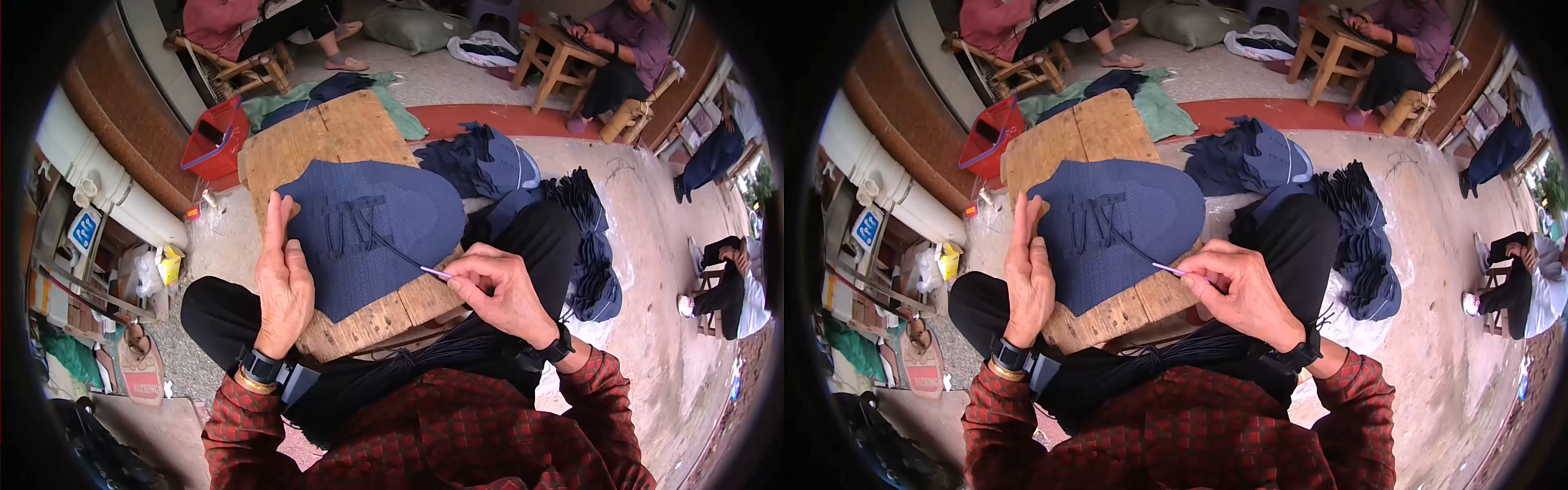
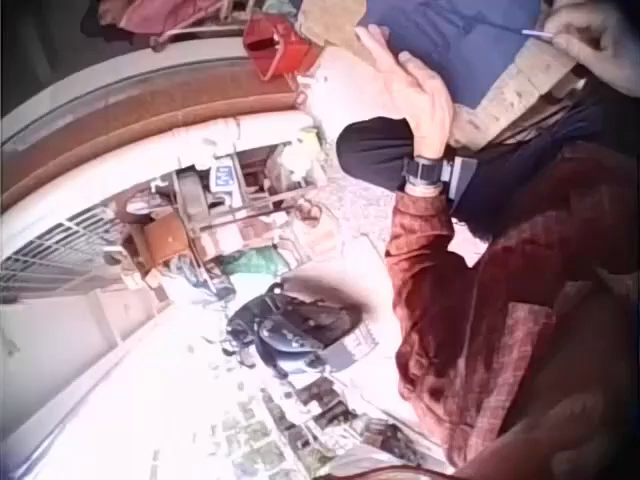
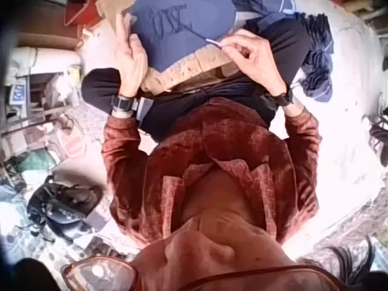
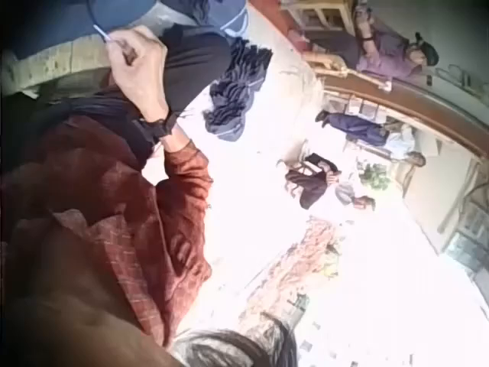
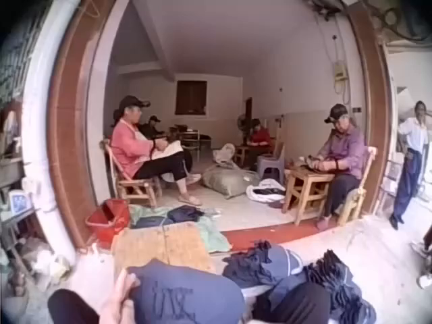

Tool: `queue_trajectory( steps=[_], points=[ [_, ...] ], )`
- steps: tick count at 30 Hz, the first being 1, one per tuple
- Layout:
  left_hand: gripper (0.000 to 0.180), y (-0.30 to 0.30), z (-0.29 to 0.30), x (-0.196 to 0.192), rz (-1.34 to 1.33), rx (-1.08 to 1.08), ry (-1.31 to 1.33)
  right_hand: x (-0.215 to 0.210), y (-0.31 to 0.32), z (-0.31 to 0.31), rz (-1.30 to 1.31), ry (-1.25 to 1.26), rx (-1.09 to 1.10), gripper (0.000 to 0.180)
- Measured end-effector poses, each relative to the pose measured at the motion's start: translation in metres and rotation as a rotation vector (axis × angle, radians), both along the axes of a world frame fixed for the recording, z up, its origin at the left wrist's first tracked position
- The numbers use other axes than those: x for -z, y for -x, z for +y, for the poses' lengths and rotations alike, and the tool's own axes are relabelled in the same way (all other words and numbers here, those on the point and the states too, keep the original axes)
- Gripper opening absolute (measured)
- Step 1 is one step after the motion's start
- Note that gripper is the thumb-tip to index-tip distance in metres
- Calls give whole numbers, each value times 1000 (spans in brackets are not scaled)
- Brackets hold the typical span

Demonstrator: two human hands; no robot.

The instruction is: Manual stitching or lacing of a shoe upper component.

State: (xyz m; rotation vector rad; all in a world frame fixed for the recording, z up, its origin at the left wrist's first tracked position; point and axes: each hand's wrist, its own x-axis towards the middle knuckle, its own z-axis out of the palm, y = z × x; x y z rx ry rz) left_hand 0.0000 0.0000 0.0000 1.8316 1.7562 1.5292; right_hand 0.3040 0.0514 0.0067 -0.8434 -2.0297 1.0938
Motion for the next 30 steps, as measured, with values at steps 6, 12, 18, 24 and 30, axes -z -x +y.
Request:
queue_trajectory(
  steps=[6, 12, 18, 24, 30],
  points=[
    [66, 8, 3, -5, 88, -17, -4, 4, 10, 0, 50, -6, 30, 14],
    [66, 7, 1, -3, 68, -8, 0, 1, 8, -1, 25, -26, 13, 11],
    [65, 4, 2, -1, 67, -17, 11, 1, 5, 0, 35, -26, 21, 14],
    [64, 0, 4, 0, 64, -23, 11, 1, 2, 2, 28, -27, 13, 15],
    [59, 3, 3, 0, 48, -23, 13, -8, 5, -2, -12, -45, -3, 16]
  ],
)
